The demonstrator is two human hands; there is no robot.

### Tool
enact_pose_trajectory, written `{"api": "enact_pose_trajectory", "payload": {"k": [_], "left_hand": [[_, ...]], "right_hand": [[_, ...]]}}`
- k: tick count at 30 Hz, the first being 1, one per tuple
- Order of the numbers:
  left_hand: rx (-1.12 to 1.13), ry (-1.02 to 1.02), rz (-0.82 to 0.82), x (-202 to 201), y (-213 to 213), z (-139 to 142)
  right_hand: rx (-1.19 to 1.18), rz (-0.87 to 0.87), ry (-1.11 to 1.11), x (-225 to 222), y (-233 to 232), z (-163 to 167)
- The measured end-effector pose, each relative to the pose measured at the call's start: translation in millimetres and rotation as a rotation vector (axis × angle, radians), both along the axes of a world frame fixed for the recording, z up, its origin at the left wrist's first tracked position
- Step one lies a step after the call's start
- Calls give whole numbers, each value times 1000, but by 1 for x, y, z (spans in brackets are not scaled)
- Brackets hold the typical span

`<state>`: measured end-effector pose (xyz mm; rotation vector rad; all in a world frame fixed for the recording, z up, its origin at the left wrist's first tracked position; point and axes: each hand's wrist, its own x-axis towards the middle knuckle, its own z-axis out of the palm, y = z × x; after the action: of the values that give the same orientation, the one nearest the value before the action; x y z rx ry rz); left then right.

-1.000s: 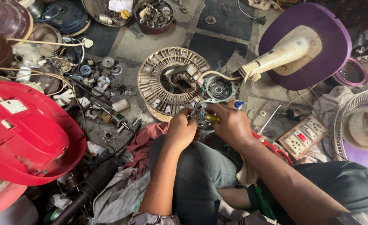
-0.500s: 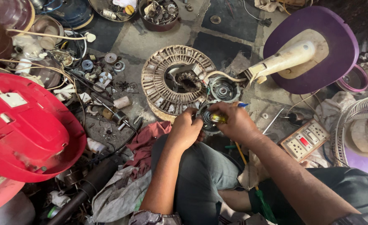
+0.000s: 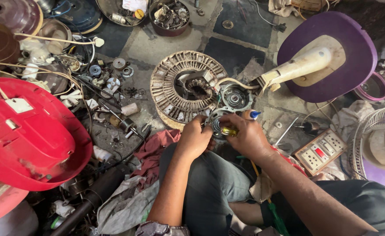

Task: The person disassembles a fan motor, applies lubricant to the bearings, wipes the components with a cloth, and uses a screwdriver to adjust internal parts. The person also uses scissors to cut a small piece of material and places it inside the motor housing.

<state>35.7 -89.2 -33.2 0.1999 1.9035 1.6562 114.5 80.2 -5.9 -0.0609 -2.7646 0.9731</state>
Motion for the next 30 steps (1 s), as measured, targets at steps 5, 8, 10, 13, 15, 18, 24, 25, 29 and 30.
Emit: {"api": "enact_pose_trajectory", "payload": {"k": [5,8,10,13,15,18,24,25,29,30], "left_hand": [[-152,447,24,-1,6,-13],[-193,568,30,3,9,-16],[-230,592,9,7,12,-15],[-314,512,-26,9,13,-10],[-334,496,-39,9,13,-7],[-346,530,-43,9,12,-6],[-348,550,-42,7,14,-11],[-349,551,-41,7,14,-12],[-334,535,-45,6,13,-10],[-327,523,-39,6,13,-10]], "right_hand": [[-350,-81,-30,3,10,-3],[-598,-294,-37,17,30,-3],[-699,-390,75,25,44,-3],[-1149,-392,-55,29,56,-3],[-1087,-330,-90,31,56,-4],[-929,-293,-88,29,49,-6],[-671,-285,-120,17,43,-9],[-643,-278,-136,15,43,-10],[-703,-260,-127,13,43,-11],[-696,-260,-123,12,42,-11]]}}
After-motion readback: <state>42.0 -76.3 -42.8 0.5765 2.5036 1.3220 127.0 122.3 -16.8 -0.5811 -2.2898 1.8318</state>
